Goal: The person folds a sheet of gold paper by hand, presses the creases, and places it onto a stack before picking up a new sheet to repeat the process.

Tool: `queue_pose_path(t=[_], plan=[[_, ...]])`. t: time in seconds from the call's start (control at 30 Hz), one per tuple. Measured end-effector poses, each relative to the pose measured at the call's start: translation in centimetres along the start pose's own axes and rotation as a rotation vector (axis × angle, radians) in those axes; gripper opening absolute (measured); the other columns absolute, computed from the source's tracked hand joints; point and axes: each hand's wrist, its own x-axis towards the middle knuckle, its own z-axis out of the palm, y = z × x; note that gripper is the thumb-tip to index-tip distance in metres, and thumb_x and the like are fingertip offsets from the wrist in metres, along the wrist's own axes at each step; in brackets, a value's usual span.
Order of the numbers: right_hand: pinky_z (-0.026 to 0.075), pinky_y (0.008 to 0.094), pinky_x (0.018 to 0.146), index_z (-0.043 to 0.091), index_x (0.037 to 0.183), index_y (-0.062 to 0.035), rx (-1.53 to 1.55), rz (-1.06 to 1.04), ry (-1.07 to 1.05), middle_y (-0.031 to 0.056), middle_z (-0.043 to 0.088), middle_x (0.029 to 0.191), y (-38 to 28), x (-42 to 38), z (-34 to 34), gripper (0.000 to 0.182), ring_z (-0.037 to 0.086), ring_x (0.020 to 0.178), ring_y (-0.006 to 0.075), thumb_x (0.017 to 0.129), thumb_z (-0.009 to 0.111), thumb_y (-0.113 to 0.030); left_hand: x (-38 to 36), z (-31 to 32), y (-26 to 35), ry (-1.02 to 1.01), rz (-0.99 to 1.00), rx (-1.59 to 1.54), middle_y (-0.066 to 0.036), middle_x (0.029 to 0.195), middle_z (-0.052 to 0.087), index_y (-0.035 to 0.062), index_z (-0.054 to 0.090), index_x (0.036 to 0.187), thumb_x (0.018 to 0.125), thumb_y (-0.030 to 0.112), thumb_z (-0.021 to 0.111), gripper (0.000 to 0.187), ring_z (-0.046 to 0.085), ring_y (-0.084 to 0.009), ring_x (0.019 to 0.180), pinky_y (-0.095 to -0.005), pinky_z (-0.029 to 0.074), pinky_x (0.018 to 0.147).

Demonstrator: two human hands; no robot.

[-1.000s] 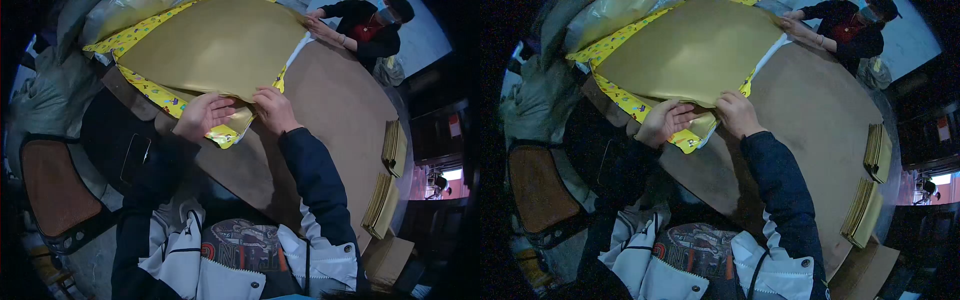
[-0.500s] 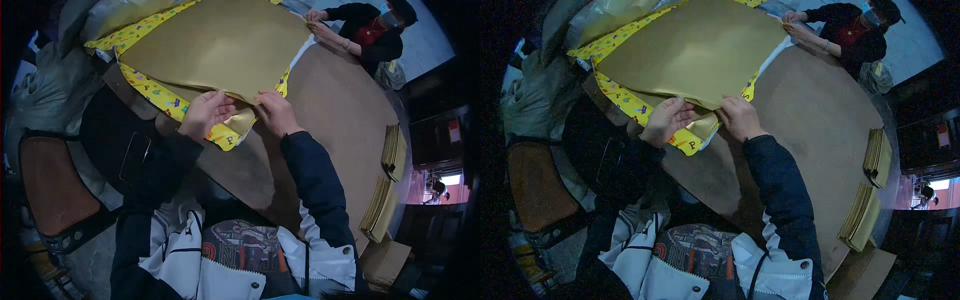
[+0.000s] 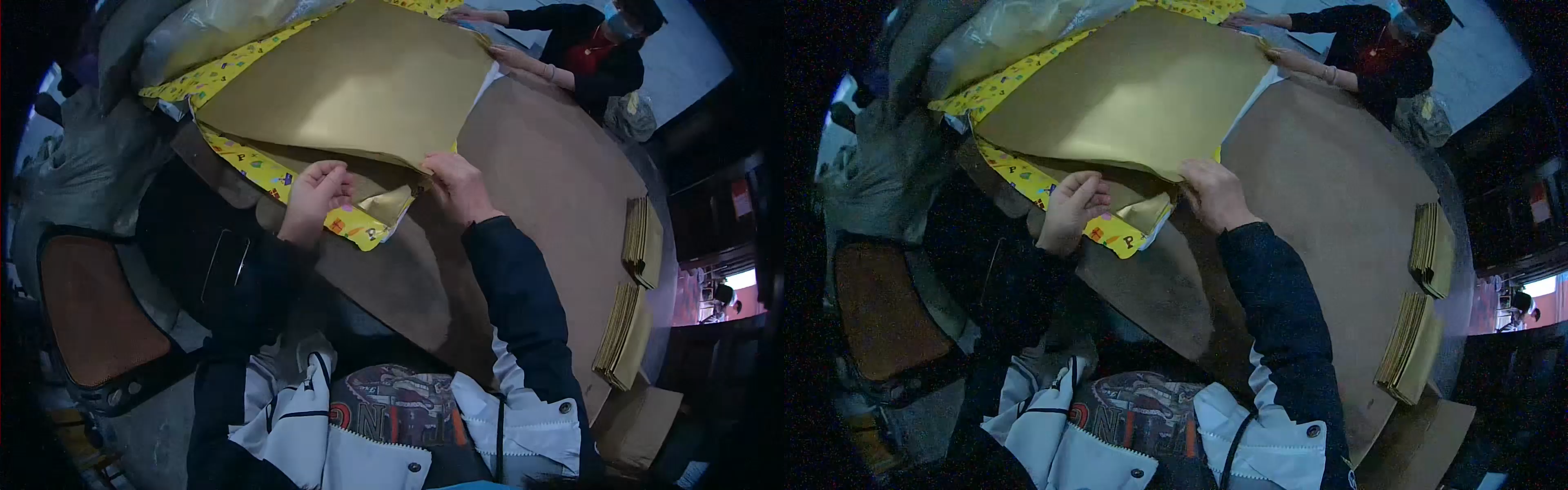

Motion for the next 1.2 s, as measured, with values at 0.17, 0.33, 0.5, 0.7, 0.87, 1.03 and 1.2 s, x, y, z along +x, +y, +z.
queue_pose_path(t=[0.17,0.33,0.5,0.7,0.87,1.03,1.2], plan=[[0.050,0.0371,0.082,0.064,0.100,-0.0057,0.019,0.109,-0.039,0.0135,0.065,0.103,1.5,-1.7,-4.4,0.020,0.061,0.098,0.0305,0.080,0.063,-0.001,-0.7,-1.2,-0.6,0.045,-0.004,-0.008,-0.014,0.113,0.057,0.0013,0.044,0.121,0.096,0.016,0.053,0.031,0.060,-0.0212,0.097,-0.0323,0.053,0.080],[0.048,0.0378,0.085,0.064,0.104,-0.0065,-0.088,0.212,-0.089,0.0125,0.064,0.104,4.1,-3.7,-8.6,0.021,0.059,0.102,0.0314,0.084,0.062,-0.003,-0.5,-1.9,-1.1,0.063,-0.002,-0.087,-0.011,0.108,0.062,0.0058,0.053,0.111,0.095,0.011,0.053,0.018,0.063,-0.0220,0.096,-0.0361,0.057,0.077],[0.047,0.0386,0.085,0.064,0.104,-0.0062,-0.144,0.293,-0.052,0.0138,0.064,0.103,7.0,-6.9,-11.3,0.020,0.058,0.100,0.0333,0.084,0.062,-0.005,-1.1,-0.5,-0.5,0.098,-0.049,-0.025,-0.011,0.114,0.057,0.0025,0.048,0.118,0.094,0.012,0.053,0.026,0.061,-0.0209,0.099,-0.0347,0.055,0.081],[0.046,0.0420,0.084,0.065,0.093,-0.0050,-0.335,0.519,-0.318,0.0146,0.063,0.095,11.7,-9.5,-15.5,0.012,0.056,0.096,0.0344,0.083,0.061,-0.010,-1.1,-0.2,-1.5,0.007,0.163,0.302,-0.011,0.116,0.059,-0.0009,0.049,0.123,0.091,0.007,0.058,0.035,0.060,-0.0197,0.097,-0.0310,0.053,0.079],[0.045,0.0430,0.080,0.065,0.095,-0.0026,-0.427,0.466,-0.192,0.0186,0.063,0.093,12.8,-9.8,-15.2,0.015,0.058,0.091,0.0365,0.084,0.063,-0.013,-2.1,1.6,-0.1,-0.190,0.686,1.400,-0.011,0.104,0.062,0.0053,0.067,0.095,0.077,0.019,0.072,0.023,0.057,-0.0314,0.097,-0.0393,0.048,0.081],[0.049,0.0374,0.077,0.065,0.105,-0.0022,-0.376,0.681,-0.161,0.0184,0.066,0.097,12.8,-10.5,-14.7,0.020,0.064,0.090,0.0345,0.088,0.060,-0.011,-0.8,1.7,1.3,-0.436,0.647,1.506,-0.012,0.109,0.060,0.0060,0.068,0.094,0.071,0.025,0.074,0.030,0.055,-0.0317,0.102,-0.0408,0.045,0.089],[0.049,0.0347,0.075,0.062,0.103,-0.0009,-0.225,0.719,-0.101,0.0179,0.067,0.096,12.3,-10.3,-13.0,0.020,0.065,0.089,0.0297,0.089,0.060,-0.015,0.0,2.8,2.7,-0.534,0.559,1.633,-0.013,0.105,0.060,0.0028,0.066,0.093,0.072,0.024,0.071,0.031,0.058,-0.0328,0.097,-0.0408,0.047,0.084]])
